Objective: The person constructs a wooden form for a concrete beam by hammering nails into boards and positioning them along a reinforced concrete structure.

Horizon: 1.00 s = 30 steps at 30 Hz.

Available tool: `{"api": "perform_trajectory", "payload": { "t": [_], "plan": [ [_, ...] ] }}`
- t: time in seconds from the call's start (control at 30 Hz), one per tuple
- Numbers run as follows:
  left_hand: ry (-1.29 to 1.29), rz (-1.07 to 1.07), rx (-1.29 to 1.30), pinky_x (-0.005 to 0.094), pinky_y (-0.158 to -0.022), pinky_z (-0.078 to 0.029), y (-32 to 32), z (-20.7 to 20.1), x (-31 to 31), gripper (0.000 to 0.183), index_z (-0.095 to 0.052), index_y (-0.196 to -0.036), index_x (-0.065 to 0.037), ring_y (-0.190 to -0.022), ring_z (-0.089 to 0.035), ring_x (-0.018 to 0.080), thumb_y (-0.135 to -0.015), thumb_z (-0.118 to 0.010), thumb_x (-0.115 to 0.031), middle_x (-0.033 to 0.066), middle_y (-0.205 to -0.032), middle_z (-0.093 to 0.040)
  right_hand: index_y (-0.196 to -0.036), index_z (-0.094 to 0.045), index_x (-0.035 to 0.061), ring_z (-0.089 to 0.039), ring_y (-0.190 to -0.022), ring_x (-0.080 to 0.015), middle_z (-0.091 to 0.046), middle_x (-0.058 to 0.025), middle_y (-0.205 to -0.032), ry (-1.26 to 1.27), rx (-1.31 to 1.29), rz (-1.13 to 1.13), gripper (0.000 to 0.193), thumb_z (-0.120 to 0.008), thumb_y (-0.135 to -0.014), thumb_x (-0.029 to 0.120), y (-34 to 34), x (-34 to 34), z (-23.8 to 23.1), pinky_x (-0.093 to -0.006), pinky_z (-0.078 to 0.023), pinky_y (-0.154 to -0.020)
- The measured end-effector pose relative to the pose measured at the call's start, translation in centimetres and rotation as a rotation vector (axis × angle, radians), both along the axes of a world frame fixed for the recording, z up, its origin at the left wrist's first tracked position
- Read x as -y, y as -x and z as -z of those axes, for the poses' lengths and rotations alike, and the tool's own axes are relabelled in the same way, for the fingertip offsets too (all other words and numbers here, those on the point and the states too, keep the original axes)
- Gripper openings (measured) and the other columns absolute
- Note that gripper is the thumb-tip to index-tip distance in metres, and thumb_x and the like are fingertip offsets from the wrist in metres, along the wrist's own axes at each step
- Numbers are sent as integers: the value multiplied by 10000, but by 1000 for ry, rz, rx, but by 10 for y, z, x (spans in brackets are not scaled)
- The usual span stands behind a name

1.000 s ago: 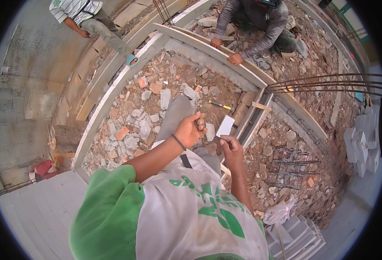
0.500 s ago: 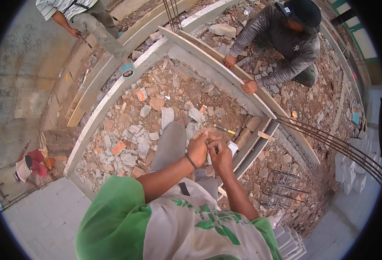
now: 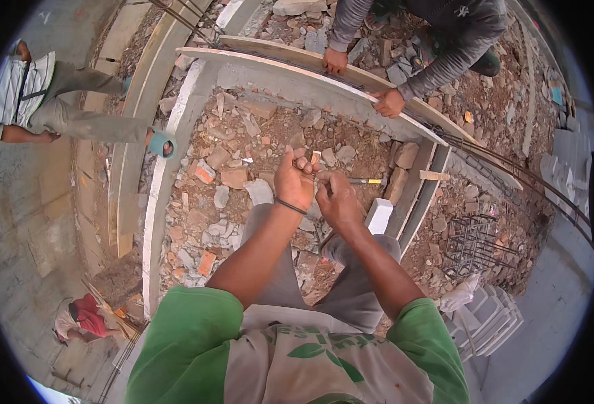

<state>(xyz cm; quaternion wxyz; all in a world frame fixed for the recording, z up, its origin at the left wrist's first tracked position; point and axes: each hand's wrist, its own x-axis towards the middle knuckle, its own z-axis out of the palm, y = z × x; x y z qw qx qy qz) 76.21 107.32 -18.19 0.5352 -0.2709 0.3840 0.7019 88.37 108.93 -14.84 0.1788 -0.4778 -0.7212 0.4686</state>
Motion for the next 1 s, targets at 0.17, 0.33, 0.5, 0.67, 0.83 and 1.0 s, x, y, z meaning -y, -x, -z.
{"api": "perform_trajectory", "payload": {
  "t": [0.17, 0.33, 0.5, 0.67, 0.83, 1.0],
  "plan": [
    [69, 154, -82, 344, -698, -426, 8, 81, -53, 265, -538, -917, -59, -607, -416, 138, -962, -545, -320, -23, -652, -420, -999, -575, 20, -584, -848, -375, -587, -195, -907, 6, 22, -83, 168, -582, -832, 39, 1, -54, 97, -453, -468, -756],
    [201, 486, -623, 271, -533, -368, 62, 211, -110, 250, -602, -952, -37, -563, -397, 73, -902, -608, -282, -41, -646, -418, -985, -553, 27, -598, -823, -351, -592, -177, -875, 85, -9, -140, 133, -567, -857, 57, -16, -110, 222, -429, -469, -743],
    [255, 614, -1188, 225, -420, -256, 141, 309, -163, 274, -624, -893, -42, -451, -302, 43, -899, -634, -316, -65, -576, -339, -1084, -496, 54, -619, -810, -276, -604, -136, -871, 303, -32, -48, 206, -545, -885, 67, -89, -137, 330, -393, -473, -729],
    [96, 677, -1025, 232, -401, -264, 157, 355, -167, 237, -614, -953, -24, -429, -269, 53, -892, -609, -253, -68, -566, -300, -1056, -523, 85, -602, -793, -266, -620, -136, -879, 228, 123, 149, 155, -523, -902, 105, -164, -124, 420, -389, -474, -738],
    [13, 722, -977, 240, -391, -272, 176, 382, -183, 231, -604, -1000, -27, -424, -273, 54, -892, -592, -232, -70, -549, -298, -975, -570, 59, -613, -858, -373, -638, -182, -915, 197, 403, 238, 178, -560, -886, 213, -238, -129, 487, -439, -473, -771],
    [165, 869, -1071, 252, -376, -295, 163, 406, -178, 244, -627, -1004, -21, -408, -320, 66, -891, -594, -235, -62, -540, -341, -965, -582, -24, -605, -959, -422, -624, -281, -969, 88, 636, 402, 270, -574, -835, 213, -301, -125, 540, -476, -471, -826]
  ]
}}
